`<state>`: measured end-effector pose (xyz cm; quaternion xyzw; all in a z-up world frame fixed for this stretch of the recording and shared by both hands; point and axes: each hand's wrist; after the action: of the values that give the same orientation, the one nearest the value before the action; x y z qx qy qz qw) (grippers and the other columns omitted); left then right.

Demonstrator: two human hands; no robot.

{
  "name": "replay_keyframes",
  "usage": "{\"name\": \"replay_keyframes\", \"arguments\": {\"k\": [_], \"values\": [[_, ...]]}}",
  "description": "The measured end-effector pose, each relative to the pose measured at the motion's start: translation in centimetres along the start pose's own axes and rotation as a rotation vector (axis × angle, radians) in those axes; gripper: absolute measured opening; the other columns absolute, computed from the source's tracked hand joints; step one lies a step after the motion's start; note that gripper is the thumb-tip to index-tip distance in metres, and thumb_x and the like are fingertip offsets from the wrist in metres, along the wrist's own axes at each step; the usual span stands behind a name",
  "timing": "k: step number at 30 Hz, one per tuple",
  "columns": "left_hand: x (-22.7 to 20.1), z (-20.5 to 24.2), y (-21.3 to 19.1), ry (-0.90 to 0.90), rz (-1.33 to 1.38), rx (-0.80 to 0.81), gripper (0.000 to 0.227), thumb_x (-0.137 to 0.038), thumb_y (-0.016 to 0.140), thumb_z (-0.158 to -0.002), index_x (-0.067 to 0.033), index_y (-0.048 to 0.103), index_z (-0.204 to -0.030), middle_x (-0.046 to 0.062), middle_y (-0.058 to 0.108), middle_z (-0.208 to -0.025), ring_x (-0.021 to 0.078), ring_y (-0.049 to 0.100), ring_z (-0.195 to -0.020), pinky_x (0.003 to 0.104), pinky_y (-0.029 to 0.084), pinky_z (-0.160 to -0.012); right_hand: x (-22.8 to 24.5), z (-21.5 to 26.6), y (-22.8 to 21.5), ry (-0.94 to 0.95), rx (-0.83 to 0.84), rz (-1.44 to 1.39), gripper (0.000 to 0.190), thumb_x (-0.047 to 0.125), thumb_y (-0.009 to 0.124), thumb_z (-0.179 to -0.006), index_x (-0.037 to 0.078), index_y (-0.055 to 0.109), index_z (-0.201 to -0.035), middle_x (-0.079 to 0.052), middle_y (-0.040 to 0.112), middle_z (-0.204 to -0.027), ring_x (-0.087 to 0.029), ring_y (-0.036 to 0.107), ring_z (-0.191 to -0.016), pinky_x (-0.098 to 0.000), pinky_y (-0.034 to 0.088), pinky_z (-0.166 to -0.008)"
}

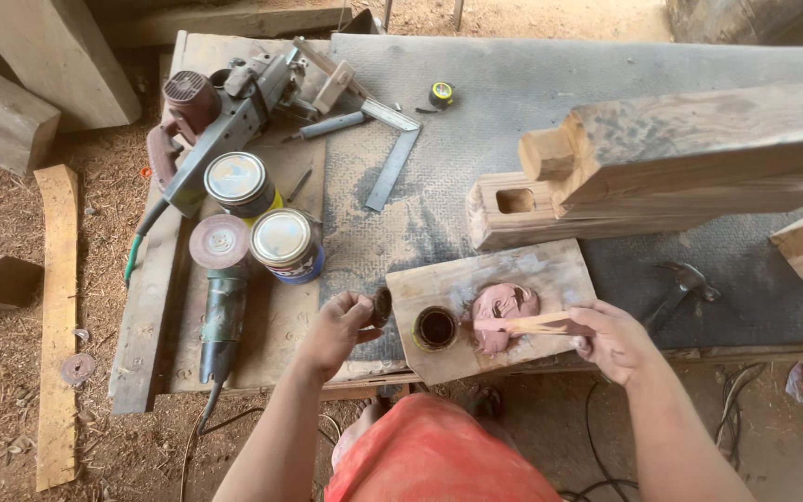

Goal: The person mixes a pink paste on a wooden board using a wooden stick. They then add a dark liquid from a small can and continue mixing until the paste turns brown.

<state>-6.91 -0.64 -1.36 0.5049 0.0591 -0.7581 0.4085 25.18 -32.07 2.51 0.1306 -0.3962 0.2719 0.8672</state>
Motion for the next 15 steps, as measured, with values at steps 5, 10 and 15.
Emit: {"name": "replay_keyframes", "arguments": {"k": [5, 10, 15], "values": [[-0.7, 0.4, 1.5, -0.031, -0.015, -0.042, 0.015, -0.021, 0.056, -0.102, -0.0062, 0.058, -0.099, 0.005, 0.067, -0.096, 0.0154, 0.067, -0.091, 0.038, 0.061, -0.090, -1.0, 1.7, -2.9, -0.080, -0.162, 0.151, 0.013, 0.010, 0.068, -0.092, 0.005, 0.071, -0.103, -0.008, 0.067, -0.090, -0.015, 0.057, -0.074, -0.0301, 0.046, -0.064], [-0.7, 0.5, 3.2, -0.039, -0.041, -0.093, 0.017, -0.022, 0.055, -0.102, -0.0051, 0.060, -0.099, 0.006, 0.068, -0.096, 0.0161, 0.067, -0.091, 0.038, 0.061, -0.091, -5.2, 4.7, -2.9, -0.638, -0.075, 0.719, 0.014, 0.002, 0.074, -0.079, 0.004, 0.073, -0.093, -0.003, 0.077, -0.107, -0.016, 0.069, -0.094, -0.0294, 0.055, -0.083], [-0.1, 0.7, 4.0, -0.006, -0.032, -0.111, 0.015, -0.021, 0.058, -0.102, -0.0063, 0.058, -0.099, 0.005, 0.066, -0.097, 0.0163, 0.066, -0.090, 0.038, 0.060, -0.090, -5.6, 7.9, -5.1, -0.891, -0.006, 0.948, 0.014, 0.003, 0.075, -0.073, 0.004, 0.070, -0.086, -0.003, 0.078, -0.108, -0.017, 0.068, -0.101, -0.0296, 0.056, -0.086]]}}
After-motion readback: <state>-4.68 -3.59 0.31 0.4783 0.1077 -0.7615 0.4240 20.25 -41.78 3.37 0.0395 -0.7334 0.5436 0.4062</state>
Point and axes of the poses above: each hand's wrist, its own z-axis away from the middle knuckle, its own y-axis out of the palm, x = y × z
